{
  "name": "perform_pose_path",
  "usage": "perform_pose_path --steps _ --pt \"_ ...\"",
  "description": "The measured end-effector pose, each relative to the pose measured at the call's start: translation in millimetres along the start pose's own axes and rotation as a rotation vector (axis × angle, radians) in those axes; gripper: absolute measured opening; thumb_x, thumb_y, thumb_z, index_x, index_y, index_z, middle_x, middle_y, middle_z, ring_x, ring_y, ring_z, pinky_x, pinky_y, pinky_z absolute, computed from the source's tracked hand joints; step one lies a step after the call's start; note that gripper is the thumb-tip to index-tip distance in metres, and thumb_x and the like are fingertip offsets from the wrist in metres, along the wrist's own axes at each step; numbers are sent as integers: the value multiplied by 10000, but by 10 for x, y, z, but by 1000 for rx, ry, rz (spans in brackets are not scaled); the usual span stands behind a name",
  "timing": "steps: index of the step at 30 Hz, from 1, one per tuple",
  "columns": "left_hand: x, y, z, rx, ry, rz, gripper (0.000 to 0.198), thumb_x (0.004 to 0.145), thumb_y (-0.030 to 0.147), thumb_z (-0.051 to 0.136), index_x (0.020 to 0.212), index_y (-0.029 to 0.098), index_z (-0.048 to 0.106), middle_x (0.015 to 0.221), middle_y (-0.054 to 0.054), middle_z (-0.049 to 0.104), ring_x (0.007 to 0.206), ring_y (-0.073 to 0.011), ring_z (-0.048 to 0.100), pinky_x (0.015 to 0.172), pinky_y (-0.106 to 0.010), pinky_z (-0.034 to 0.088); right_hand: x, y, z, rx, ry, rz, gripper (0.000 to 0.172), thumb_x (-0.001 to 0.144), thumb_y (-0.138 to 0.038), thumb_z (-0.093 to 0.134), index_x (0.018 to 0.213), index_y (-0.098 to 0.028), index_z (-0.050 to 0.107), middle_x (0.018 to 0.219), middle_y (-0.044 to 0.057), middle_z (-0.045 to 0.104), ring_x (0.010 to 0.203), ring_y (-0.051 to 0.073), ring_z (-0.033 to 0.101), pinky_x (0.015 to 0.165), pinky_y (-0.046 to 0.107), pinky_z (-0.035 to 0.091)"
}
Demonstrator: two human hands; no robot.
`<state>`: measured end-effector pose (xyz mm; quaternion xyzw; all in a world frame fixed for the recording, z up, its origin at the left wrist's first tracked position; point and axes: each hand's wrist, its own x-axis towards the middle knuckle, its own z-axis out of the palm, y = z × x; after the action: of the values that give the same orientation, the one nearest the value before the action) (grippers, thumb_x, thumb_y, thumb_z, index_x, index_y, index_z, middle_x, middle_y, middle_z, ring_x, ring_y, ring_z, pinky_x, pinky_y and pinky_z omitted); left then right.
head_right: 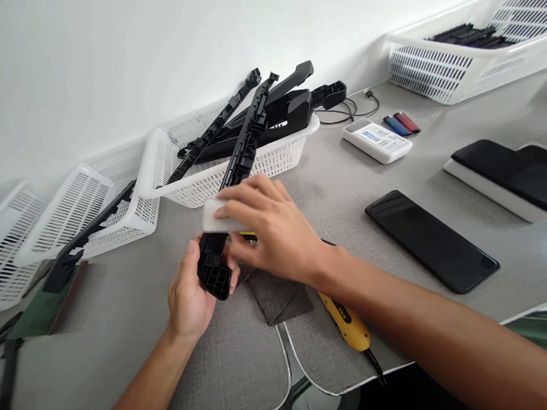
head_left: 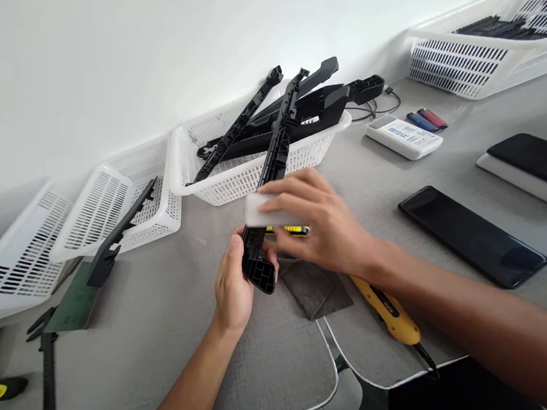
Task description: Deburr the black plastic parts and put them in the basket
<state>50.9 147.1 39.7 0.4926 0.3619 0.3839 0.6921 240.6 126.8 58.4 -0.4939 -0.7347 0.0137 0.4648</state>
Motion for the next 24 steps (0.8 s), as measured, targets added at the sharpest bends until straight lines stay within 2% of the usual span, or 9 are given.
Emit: perform_pose_path --steps 4,7,10,13,15,17,20,21,24 --pt "-4 13 20 -11 -43 11 335 1056 563 534 1123 240 593 834 -5 683 698 -186 649 664 -318 526 22 48 -33 -19 112 99 304 875 -110 679 1136 -260 719 1342 89 734 1238 346 591 1074 584 501" --pt "9 10 3 -49 -9 25 302 1036 501 577 1191 242 590 921 -17 695 778 -195 667 697 -315 540 27 39 -37 63 17 26 275 883 -134 692 1136 -239 715 1323 92 744 1196 315 614 1049 534 528" --pt "26 13 -18 -95 10 48 306 1022 485 607 1209 243 595 889 -1 664 741 -172 636 682 -296 539 28 46 -36 67 -25 -23 253 891 -145 702 1126 -239 718 1333 70 755 1190 305 611 1044 514 529" --pt "37 31 -21 -142 -8 65 333 1007 514 626 1205 248 601 784 30 601 639 -146 581 620 -276 516 16 45 -20 0 74 70 287 885 -107 675 1143 -227 714 1333 89 747 1224 320 600 1077 541 506" --pt "46 44 -19 -168 6 70 352 1009 530 616 1224 251 612 740 42 579 569 -135 543 555 -266 482 -1 7 5 22 76 74 292 887 -124 679 1167 -200 703 1320 122 735 1209 319 608 1058 534 515" --pt "57 48 -18 -195 77 92 340 1018 524 607 1208 244 644 759 31 613 581 -138 566 550 -265 484 -20 -53 35 100 -30 -19 289 910 -172 687 1198 -191 686 1336 133 723 1173 302 620 1019 504 535" --pt "69 39 -15 -219 165 123 348 1029 548 610 1119 222 694 833 -8 674 737 -176 666 637 -278 539 -38 -118 67 178 -182 -167 274 951 -170 652 1222 -205 675 1379 113 715 1156 276 623 996 466 543" --pt "69 33 -14 -218 151 116 380 1027 582 609 1097 220 700 814 -11 664 748 -187 676 634 -283 541 -40 -123 71 162 -177 -170 264 962 -163 642 1220 -206 679 1382 110 717 1159 277 619 1001 471 539" --pt "54 13 -8 -204 48 75 488 1003 698 596 1095 228 691 714 13 589 605 -166 615 520 -275 482 -39 -104 70 53 -49 -63 234 971 -174 659 1201 -200 695 1370 122 719 1183 309 596 1013 512 526"
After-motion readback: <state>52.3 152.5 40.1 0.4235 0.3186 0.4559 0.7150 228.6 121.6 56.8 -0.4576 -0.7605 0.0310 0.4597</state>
